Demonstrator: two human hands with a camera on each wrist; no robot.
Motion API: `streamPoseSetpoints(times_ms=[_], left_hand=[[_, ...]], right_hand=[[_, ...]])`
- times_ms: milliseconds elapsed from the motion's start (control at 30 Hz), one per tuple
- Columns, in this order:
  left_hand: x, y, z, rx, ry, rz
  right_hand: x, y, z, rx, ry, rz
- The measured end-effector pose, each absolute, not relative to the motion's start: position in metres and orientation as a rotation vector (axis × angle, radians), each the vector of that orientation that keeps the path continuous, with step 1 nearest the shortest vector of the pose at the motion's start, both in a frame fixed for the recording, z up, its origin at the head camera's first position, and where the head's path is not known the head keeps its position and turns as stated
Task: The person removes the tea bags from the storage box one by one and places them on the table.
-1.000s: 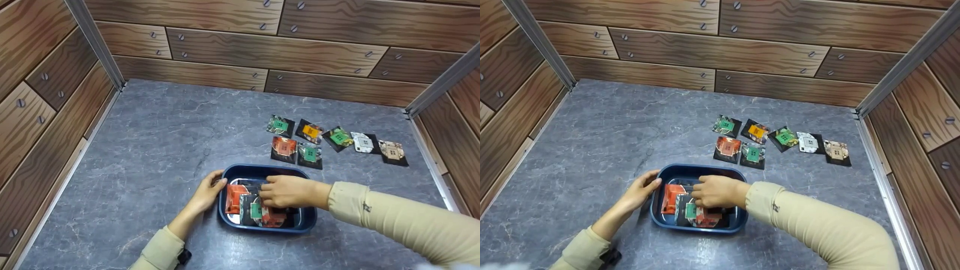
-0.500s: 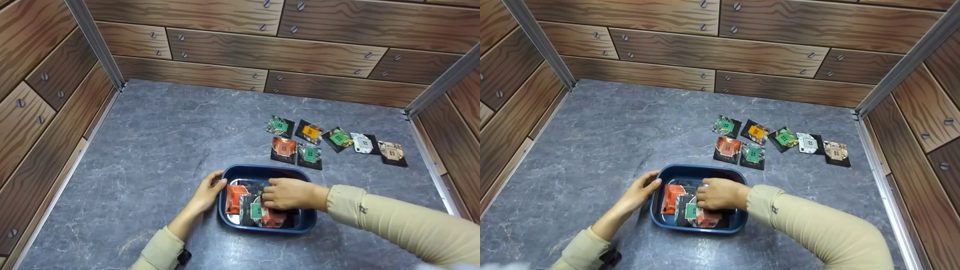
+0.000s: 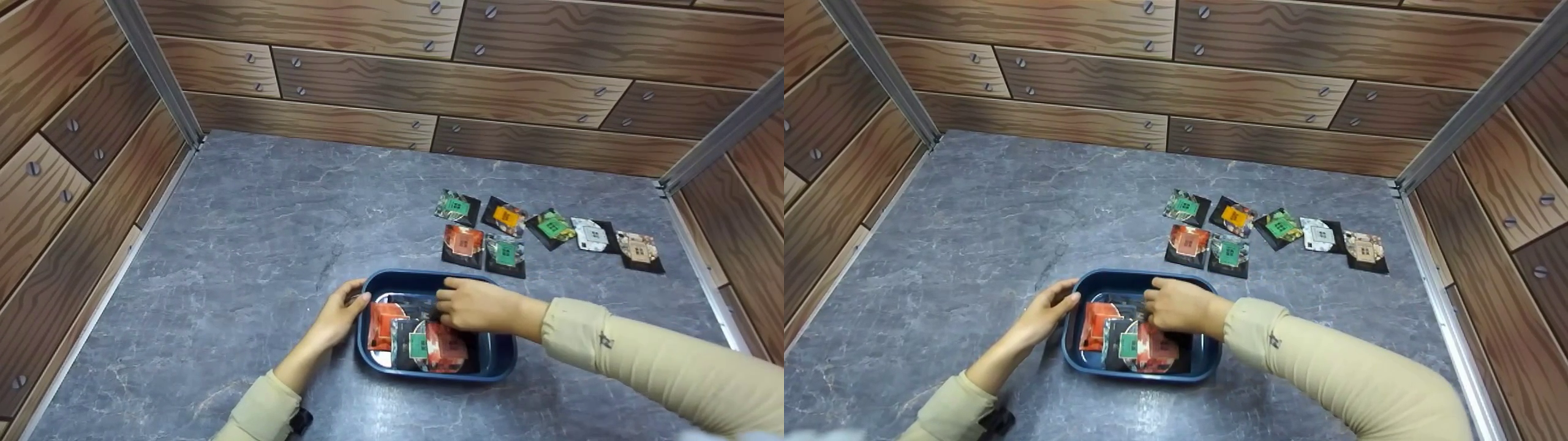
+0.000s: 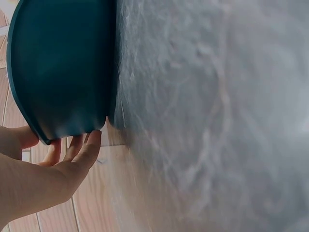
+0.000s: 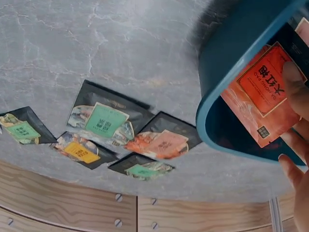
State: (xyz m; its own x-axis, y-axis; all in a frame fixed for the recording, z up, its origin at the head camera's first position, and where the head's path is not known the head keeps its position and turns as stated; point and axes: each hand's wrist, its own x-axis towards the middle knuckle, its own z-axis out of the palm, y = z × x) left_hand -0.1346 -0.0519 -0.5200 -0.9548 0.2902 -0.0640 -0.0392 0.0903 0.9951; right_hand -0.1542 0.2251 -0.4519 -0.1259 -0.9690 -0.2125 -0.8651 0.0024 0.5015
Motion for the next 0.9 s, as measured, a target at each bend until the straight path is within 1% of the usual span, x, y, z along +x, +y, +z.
streamPoseSetpoints(times_ms=[267,500,733,900], left_hand=[[-0.135,-0.051,-0.521,0.248,2.139,1.936],[-0.135,-0.052,-0.519,0.243,2.153,1.916],[-0.135,-0.052,-0.520,0.243,2.166,1.911],[-0.135,-0.051,-0.521,0.247,2.158,1.924]], right_hand=[[-0.152,0.236,-0.436,1.834,-2.170,-0.680],[-0.147,0.246,-0.420,1.754,-2.276,-0.385],[-0.148,0.261,-0.408,1.630,-2.318,0.024],[-0.150,0.277,-0.401,1.510,-2.340,0.164]])
